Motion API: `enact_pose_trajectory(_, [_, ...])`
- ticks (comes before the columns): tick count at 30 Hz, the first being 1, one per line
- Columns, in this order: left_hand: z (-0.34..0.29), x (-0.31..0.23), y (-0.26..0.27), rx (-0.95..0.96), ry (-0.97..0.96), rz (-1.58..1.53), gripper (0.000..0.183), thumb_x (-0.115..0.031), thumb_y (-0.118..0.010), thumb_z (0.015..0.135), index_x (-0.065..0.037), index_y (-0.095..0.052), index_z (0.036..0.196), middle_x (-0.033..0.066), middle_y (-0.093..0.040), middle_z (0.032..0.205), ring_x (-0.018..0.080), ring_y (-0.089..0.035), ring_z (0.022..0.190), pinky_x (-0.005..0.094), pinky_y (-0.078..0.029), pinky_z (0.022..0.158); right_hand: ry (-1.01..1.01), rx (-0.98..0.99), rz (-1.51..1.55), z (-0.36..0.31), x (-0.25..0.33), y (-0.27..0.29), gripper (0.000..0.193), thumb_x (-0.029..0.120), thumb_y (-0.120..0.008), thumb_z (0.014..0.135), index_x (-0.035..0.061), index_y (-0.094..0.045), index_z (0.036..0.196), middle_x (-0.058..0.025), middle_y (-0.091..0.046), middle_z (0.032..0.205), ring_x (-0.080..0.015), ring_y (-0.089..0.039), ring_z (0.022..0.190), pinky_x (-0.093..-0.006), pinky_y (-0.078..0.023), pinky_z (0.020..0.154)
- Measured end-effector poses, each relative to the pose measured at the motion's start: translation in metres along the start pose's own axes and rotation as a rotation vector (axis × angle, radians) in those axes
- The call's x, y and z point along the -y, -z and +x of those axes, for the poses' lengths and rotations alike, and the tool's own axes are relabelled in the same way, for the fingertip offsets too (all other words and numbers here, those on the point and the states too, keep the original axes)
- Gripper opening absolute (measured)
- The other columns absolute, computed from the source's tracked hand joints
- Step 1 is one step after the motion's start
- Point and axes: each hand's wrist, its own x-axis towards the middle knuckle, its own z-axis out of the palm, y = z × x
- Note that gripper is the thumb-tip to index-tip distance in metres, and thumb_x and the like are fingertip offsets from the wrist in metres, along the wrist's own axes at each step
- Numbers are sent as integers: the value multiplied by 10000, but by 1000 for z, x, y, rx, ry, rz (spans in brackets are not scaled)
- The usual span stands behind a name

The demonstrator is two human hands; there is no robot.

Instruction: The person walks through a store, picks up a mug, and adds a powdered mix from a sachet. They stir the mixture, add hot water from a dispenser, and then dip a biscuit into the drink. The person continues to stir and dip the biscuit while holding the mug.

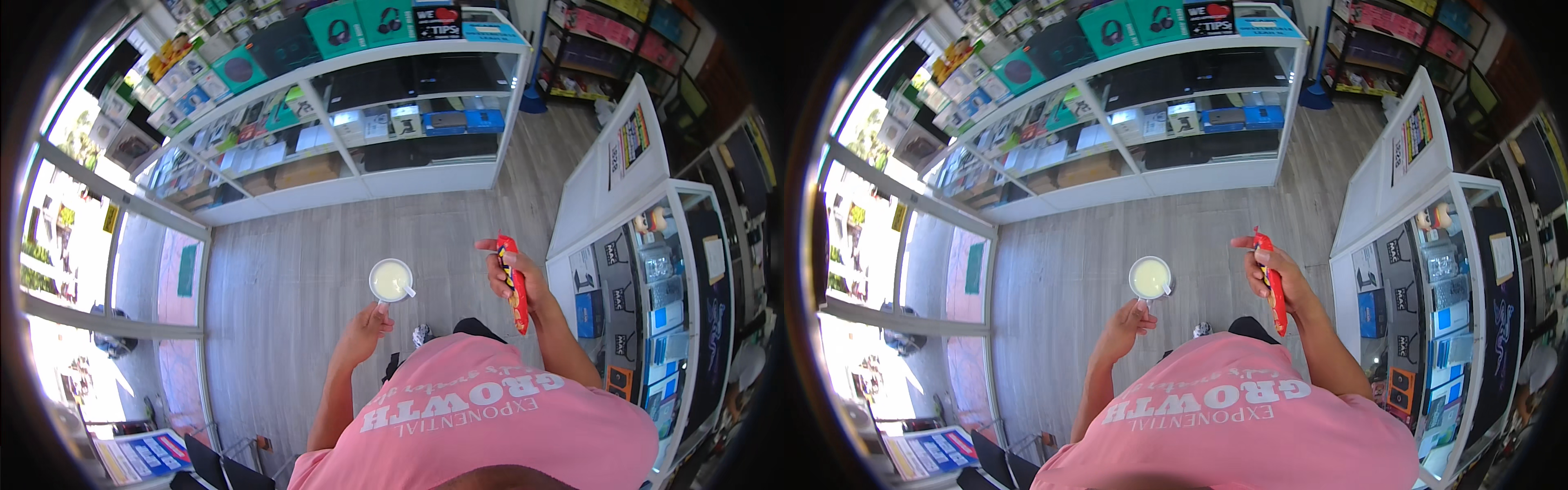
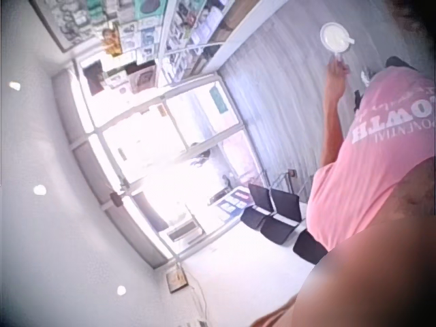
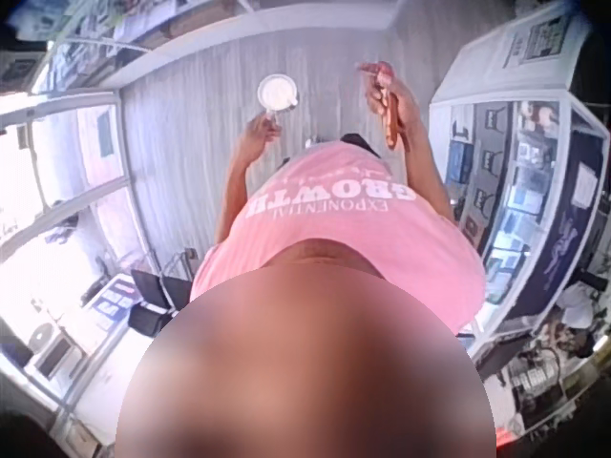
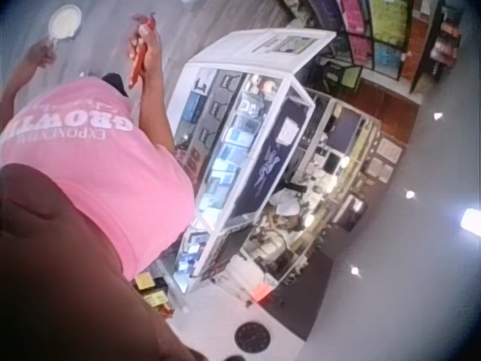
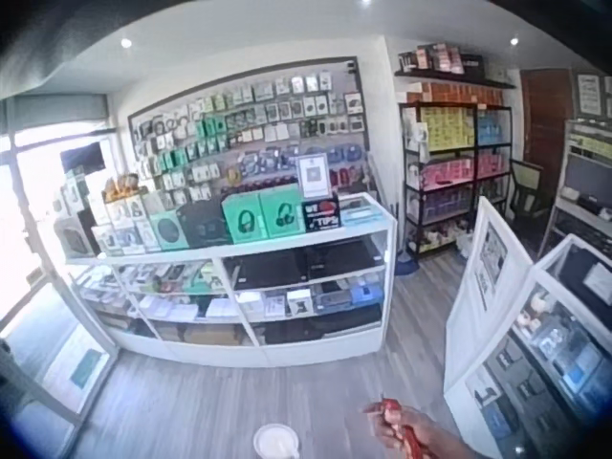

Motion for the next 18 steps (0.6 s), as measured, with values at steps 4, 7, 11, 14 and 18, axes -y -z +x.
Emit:
enact_pose_trajectory(4, [97,-57,6,126,-18,95,526,-502,-402,1104,-18,-606,1063,129,-712,985,203,-705,921,344,-536,829,148,-185,119,10,34,49,698,402,-565,974,-93,-433,1448,-22,-520,752,-95,-504,509,-228,-424,484])
enact_pose_trajectory(7, [167,-92,-7,216,-43,120,516,-490,-412,1105,-13,-603,1065,128,-710,974,200,-702,909,344,-536,824,243,-353,117,20,56,94,750,421,-546,969,-112,-402,1477,-31,-547,769,-92,-502,507,-245,-435,490])
enact_pose_trajectory(11, [271,-159,-46,347,-118,174,472,-487,-399,1107,-60,-543,968,139,-713,1014,213,-711,954,339,-534,842,344,-497,118,40,103,168,770,418,-544,966,-114,-379,1497,-38,-555,776,-97,-499,504,-248,-432,495])
enact_pose_trajectory(14, [342,-211,-87,418,-104,171,462,-481,-383,1112,-71,-536,964,145,-715,1021,227,-714,962,343,-538,849,374,-525,72,66,155,217,771,415,-559,960,-93,-377,1511,-44,-571,788,-96,-506,522,-249,-433,512])
enact_pose_trajectory(18, [435,-270,-139,512,-148,162,460,-474,-364,1117,-72,-546,985,151,-712,1011,230,-712,952,348,-543,841,400,-504,-13,110,235,267,735,398,-563,968,-70,-407,1513,-45,-609,842,-95,-525,569,-251,-437,556])
